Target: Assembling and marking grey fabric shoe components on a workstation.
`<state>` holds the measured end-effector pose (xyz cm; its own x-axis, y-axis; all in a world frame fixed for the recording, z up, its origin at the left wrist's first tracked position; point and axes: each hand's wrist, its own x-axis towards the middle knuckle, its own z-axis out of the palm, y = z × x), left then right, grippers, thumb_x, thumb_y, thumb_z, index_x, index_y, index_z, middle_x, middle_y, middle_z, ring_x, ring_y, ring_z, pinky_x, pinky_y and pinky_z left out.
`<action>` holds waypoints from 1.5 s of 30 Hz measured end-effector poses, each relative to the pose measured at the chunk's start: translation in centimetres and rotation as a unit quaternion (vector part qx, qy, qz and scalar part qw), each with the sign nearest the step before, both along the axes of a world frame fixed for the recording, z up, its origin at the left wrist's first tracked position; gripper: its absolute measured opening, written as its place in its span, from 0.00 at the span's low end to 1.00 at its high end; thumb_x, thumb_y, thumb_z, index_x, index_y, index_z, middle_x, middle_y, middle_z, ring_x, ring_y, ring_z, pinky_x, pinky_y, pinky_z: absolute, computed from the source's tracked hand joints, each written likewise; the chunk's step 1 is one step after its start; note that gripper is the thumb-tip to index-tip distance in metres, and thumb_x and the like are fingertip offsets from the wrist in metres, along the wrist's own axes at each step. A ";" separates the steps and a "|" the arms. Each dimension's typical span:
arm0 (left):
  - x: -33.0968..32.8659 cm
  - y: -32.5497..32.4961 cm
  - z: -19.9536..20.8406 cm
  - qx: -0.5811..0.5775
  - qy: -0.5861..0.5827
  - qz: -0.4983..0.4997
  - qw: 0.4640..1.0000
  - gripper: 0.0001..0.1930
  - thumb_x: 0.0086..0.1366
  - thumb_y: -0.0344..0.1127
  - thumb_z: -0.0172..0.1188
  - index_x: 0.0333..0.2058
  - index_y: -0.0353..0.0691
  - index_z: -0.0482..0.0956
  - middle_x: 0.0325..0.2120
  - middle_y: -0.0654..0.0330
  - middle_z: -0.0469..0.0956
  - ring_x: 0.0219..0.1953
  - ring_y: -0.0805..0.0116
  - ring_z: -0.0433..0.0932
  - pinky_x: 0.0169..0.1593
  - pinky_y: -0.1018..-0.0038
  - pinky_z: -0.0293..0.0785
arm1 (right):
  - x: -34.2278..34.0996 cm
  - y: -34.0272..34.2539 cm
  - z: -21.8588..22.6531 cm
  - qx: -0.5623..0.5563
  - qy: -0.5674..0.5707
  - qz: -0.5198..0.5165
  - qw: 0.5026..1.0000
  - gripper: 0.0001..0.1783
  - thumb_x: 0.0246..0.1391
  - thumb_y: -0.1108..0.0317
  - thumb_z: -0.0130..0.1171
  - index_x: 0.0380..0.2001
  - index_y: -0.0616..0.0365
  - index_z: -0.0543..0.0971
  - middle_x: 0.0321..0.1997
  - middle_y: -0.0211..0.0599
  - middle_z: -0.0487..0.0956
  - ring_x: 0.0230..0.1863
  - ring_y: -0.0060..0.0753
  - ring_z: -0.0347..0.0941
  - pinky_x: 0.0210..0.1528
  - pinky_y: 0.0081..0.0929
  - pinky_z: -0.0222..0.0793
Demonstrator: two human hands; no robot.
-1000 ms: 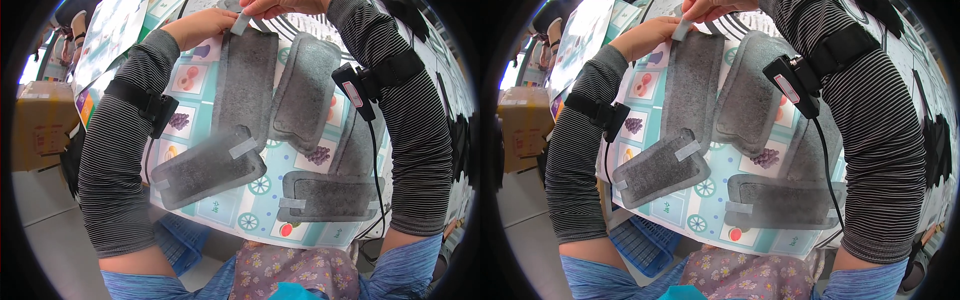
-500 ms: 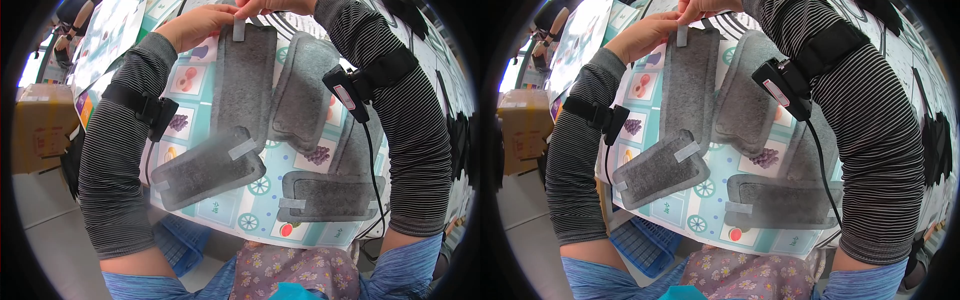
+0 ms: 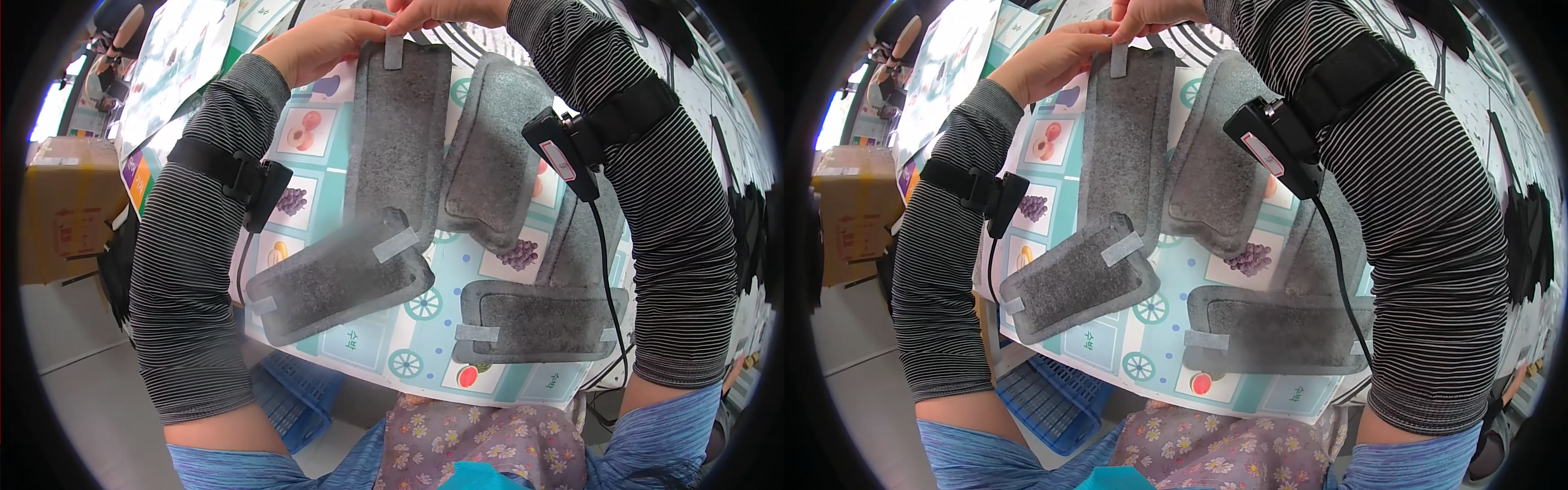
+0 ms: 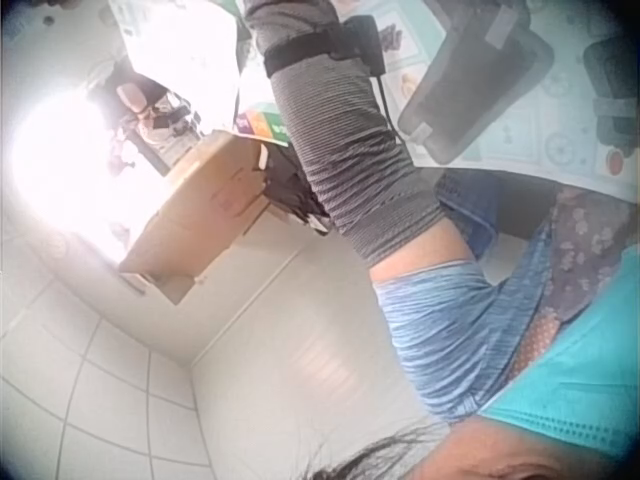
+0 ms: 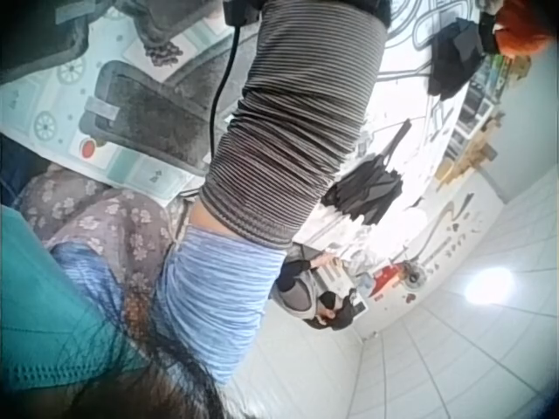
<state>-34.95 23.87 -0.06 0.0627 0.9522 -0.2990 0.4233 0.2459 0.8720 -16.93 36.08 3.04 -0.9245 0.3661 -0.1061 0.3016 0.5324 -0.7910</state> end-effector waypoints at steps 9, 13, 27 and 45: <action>0.1 -0.1 0.0 -0.011 -0.007 0.014 1.000 0.25 0.71 0.45 0.57 0.62 0.40 0.71 0.51 0.59 0.75 0.54 0.71 0.71 0.62 0.75 0.60 | 0.0 -0.2 -0.2 0.046 0.001 -0.002 0.999 0.18 0.41 0.62 0.74 0.31 0.63 0.81 0.27 0.37 0.81 0.30 0.28 0.75 0.35 0.28 0.70; 0.0 -0.2 0.1 -0.006 -0.015 0.021 1.000 0.25 0.72 0.45 0.57 0.62 0.39 0.70 0.52 0.58 0.74 0.54 0.70 0.71 0.62 0.75 0.60 | -0.5 0.0 -0.9 0.080 0.017 -0.009 0.997 0.18 0.40 0.61 0.74 0.31 0.61 0.81 0.28 0.37 0.82 0.32 0.29 0.75 0.36 0.29 0.71; -0.2 -0.1 0.1 -0.007 -0.016 -0.004 1.000 0.30 0.64 0.48 0.64 0.61 0.41 0.71 0.53 0.54 0.73 0.57 0.67 0.68 0.65 0.72 0.53 | -0.1 0.1 -1.5 0.044 -0.016 -0.015 0.999 0.14 0.45 0.62 0.70 0.31 0.60 0.84 0.30 0.35 0.82 0.33 0.28 0.76 0.36 0.29 0.71; 0.5 -1.0 0.8 0.004 0.050 -0.043 0.998 0.40 0.55 0.45 0.72 0.65 0.44 0.65 0.53 0.52 0.69 0.61 0.63 0.66 0.72 0.69 0.42 | 2.6 -1.4 0.2 0.114 -0.055 -0.060 0.990 0.13 0.44 0.61 0.64 0.26 0.62 0.83 0.24 0.40 0.81 0.30 0.32 0.77 0.33 0.30 0.70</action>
<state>-34.42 22.82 0.79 0.1143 0.9470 -0.3001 0.5274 0.1982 0.8262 -14.35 34.73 3.28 -0.8604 0.4987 -0.1054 0.4510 0.6486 -0.6131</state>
